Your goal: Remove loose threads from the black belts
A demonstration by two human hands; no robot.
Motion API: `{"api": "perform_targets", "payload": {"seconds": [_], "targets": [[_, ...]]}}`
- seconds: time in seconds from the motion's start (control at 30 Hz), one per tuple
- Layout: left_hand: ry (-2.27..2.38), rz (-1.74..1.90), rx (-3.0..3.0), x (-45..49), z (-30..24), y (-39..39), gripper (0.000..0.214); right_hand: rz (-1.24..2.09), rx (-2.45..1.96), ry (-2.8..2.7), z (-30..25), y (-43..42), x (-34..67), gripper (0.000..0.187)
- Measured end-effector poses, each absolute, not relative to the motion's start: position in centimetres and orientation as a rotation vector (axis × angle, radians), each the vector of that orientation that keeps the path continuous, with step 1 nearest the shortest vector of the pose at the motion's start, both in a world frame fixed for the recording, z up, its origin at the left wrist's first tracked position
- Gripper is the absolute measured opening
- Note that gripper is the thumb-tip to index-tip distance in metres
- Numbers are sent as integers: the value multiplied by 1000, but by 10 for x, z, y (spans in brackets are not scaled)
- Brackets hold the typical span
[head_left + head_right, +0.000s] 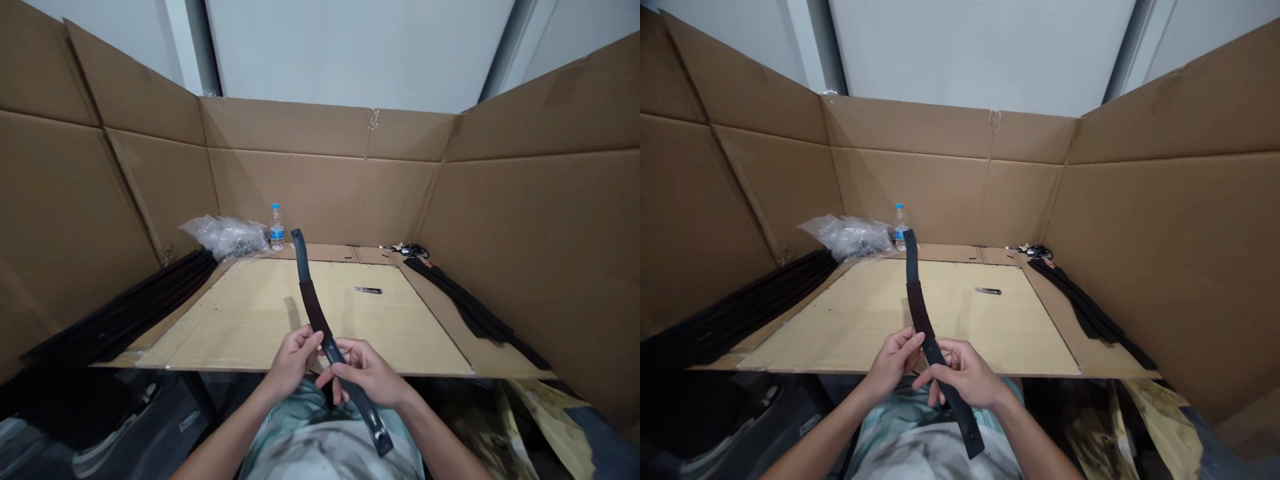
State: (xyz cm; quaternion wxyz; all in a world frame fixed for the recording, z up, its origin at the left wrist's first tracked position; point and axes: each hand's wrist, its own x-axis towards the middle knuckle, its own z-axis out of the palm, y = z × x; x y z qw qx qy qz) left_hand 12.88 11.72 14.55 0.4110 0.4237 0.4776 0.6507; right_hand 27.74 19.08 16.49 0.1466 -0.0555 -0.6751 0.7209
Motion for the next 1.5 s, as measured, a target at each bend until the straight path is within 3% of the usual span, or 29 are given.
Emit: {"api": "perform_targets", "payload": {"seconds": [0.2,0.37,0.57,0.83,1.07,1.5], "targets": [[1303,1616,1168,123,147,121,52,1886,-283,-1865,156,190,271,41],[1421,1643,1136,124,142,125,54,1782,-467,-1827,150,191,266,53],[1334,1654,1079,126,141,126,50,1646,-445,-1871,150,193,266,43],[1093,1691,1051,130,151,120,36,1626,-452,-1809,161,185,270,36],[1048,1689,1005,126,142,118,43,1826,-447,-1798,159,177,272,45],[918,1714,1018,133,143,116,36,1733,-407,-1803,163,177,276,47]]}}
